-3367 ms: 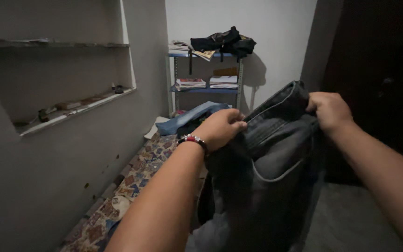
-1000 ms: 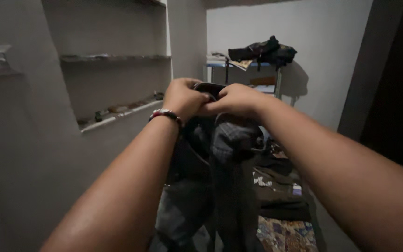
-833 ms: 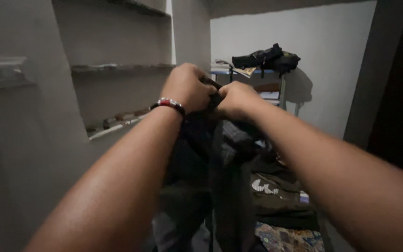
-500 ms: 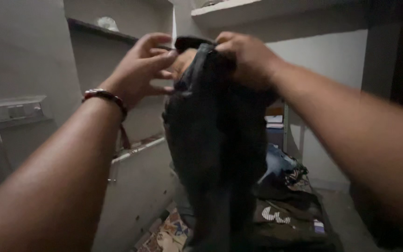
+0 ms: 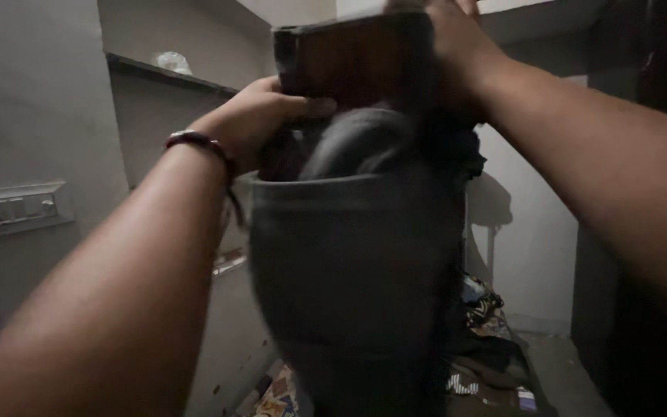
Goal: The person picks up a pair of grey trousers from a bed, folds them, and hangs them on a wall hook. They repeat this process with a pair of black trousers and a pair of blue jeans. Finally, the person picks up a light blue shirt and begins to fold it.
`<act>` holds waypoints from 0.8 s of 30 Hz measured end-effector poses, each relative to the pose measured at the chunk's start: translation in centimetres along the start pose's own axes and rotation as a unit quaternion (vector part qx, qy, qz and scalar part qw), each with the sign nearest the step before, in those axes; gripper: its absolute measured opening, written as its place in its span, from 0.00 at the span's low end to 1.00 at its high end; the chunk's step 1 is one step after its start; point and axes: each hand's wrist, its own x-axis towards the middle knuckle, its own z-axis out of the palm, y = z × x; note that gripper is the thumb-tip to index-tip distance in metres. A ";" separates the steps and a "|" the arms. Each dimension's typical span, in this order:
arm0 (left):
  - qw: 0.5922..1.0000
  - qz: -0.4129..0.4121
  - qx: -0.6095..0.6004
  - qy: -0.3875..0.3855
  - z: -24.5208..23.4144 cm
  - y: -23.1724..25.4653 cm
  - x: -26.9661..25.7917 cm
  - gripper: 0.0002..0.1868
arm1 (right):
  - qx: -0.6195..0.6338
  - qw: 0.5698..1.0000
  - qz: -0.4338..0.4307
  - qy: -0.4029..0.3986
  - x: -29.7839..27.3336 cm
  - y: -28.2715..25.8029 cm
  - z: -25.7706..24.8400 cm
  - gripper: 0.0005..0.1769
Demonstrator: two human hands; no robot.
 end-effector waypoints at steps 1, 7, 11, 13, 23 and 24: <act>0.999 0.030 -0.029 0.024 0.9 -0.6 0.8 0.28 | 0.139 0.988 0.068 -0.027 -0.3 0.5 1.6 0.12; 0.977 0.013 -0.007 0.212 3.6 -3.4 3.0 0.18 | 0.420 0.865 0.236 -0.138 -5.1 1.0 7.0 0.29; 0.937 -0.037 0.109 0.331 4.9 -3.3 3.1 0.18 | 0.746 0.532 0.347 -0.201 -6.5 -2.7 -0.9 0.55; 0.972 -0.008 0.032 0.233 5.3 -2.8 3.5 0.22 | 0.571 0.683 0.377 -0.255 -4.2 -6.1 -3.8 0.65; 0.983 0.096 -0.126 -0.095 -0.6 -3.2 -0.5 0.45 | 0.740 0.595 0.253 -0.184 -5.6 -7.9 -8.5 0.33; 0.991 0.089 -0.063 -0.083 -0.8 -4.3 -0.4 0.49 | 0.769 0.573 0.218 -0.181 -5.9 -7.4 -8.6 0.30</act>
